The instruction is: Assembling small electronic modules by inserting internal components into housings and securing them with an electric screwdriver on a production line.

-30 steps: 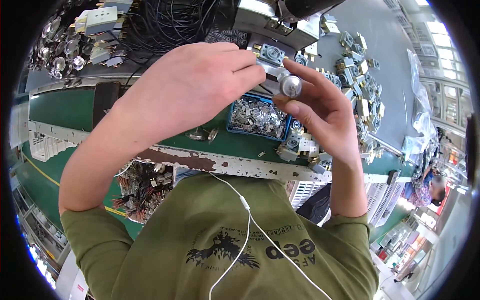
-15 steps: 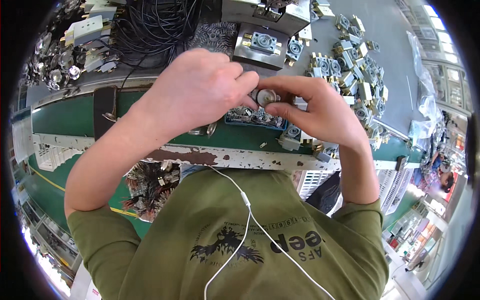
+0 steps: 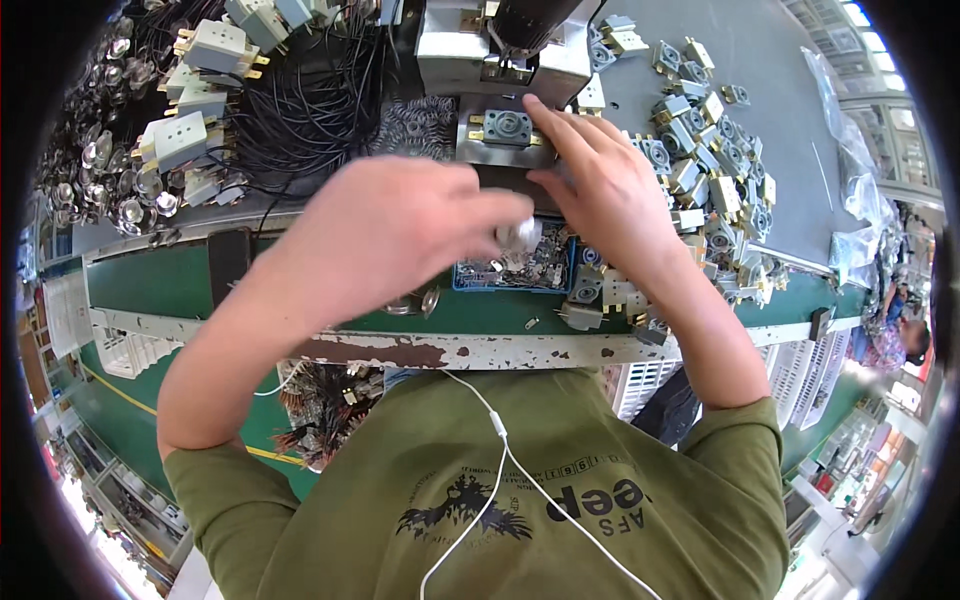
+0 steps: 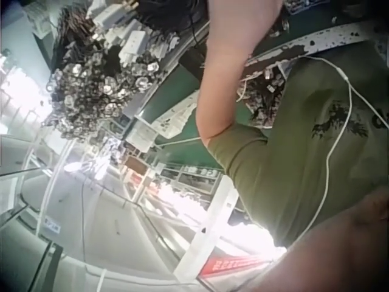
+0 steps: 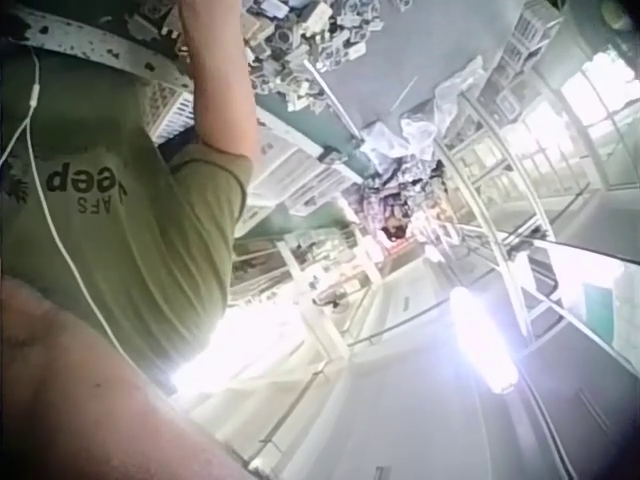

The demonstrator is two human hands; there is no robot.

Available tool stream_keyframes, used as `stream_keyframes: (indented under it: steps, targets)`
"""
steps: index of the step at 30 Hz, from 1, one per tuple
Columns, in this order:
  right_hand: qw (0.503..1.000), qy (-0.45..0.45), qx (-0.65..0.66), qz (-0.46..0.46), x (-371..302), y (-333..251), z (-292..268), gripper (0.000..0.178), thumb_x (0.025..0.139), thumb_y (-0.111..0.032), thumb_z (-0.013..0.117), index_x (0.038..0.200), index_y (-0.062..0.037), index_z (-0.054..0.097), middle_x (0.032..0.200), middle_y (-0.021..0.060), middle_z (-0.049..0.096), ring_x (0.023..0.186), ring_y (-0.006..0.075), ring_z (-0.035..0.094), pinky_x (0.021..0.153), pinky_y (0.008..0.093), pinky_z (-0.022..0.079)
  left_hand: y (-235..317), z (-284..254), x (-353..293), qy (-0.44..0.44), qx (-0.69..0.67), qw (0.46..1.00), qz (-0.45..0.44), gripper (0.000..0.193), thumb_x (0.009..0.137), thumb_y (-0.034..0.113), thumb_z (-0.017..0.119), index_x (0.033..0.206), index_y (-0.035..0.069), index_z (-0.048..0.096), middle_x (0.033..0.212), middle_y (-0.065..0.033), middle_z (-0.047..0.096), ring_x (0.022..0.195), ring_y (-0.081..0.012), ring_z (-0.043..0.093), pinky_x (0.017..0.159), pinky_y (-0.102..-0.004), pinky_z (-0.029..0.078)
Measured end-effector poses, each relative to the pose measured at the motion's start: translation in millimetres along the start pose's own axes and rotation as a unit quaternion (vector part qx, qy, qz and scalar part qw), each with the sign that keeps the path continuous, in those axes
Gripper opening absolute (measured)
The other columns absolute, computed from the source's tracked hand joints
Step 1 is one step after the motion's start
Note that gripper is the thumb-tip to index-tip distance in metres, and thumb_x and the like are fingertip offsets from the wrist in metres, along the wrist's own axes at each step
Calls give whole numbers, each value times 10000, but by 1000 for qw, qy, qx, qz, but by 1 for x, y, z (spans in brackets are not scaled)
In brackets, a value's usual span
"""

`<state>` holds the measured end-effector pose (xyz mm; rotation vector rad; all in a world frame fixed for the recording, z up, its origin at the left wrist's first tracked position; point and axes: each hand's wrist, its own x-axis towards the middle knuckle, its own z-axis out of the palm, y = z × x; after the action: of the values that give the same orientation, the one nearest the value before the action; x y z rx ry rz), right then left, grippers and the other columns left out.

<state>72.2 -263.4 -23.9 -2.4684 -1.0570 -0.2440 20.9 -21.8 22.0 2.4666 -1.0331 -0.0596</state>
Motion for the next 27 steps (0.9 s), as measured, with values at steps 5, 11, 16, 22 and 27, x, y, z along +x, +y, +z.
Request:
stream_keyframes:
  steps: [5, 11, 16, 22, 27]
  targets:
    - [976, 66, 176, 107, 10, -1, -39, 436, 941, -14, 714, 1371, -52, 650, 1248, 118, 733, 1071, 180, 715, 963, 330, 556, -26, -6, 39, 75, -85, 986, -120, 286, 957, 218, 663, 1213, 91, 645, 945, -154, 737, 874, -375, 710, 765, -467, 554]
    - [887, 349, 291, -83, 51, -4, -81, 334, 1022, 47, 538, 1350, 105, 559, 1226, 270, 687, 1093, 341, 707, 922, 458, 599, -48, 8, 42, -28, -69, 980, -186, 342, 991, 200, 636, 1330, 170, 590, 889, -147, 748, 828, -364, 711, 726, -443, 531]
    - [872, 375, 306, -68, 101, 14, -61, 289, 1008, 6, 578, 1287, 83, 566, 1136, 233, 681, 998, 305, 692, 850, 422, 579, -42, 14, 46, -48, 4, 981, -190, 336, 984, 234, 654, 1316, 193, 627, 1025, -151, 735, 942, -371, 692, 807, -465, 548]
    - [860, 394, 320, -47, 126, 15, -50, 246, 992, -44, 627, 1210, 56, 574, 1028, 188, 673, 884, 262, 675, 764, 378, 555, -41, 11, 42, -44, 20, 980, -193, 332, 980, 249, 661, 1304, 178, 645, 1035, -128, 740, 931, -362, 694, 802, -462, 549]
    - [856, 392, 335, -42, 87, 20, -88, 223, 978, -85, 668, 1147, 33, 581, 938, 150, 666, 789, 226, 660, 693, 342, 535, -46, 19, 42, -15, -19, 987, -159, 313, 988, 272, 641, 1287, 180, 633, 979, -129, 737, 924, -355, 702, 789, -472, 551]
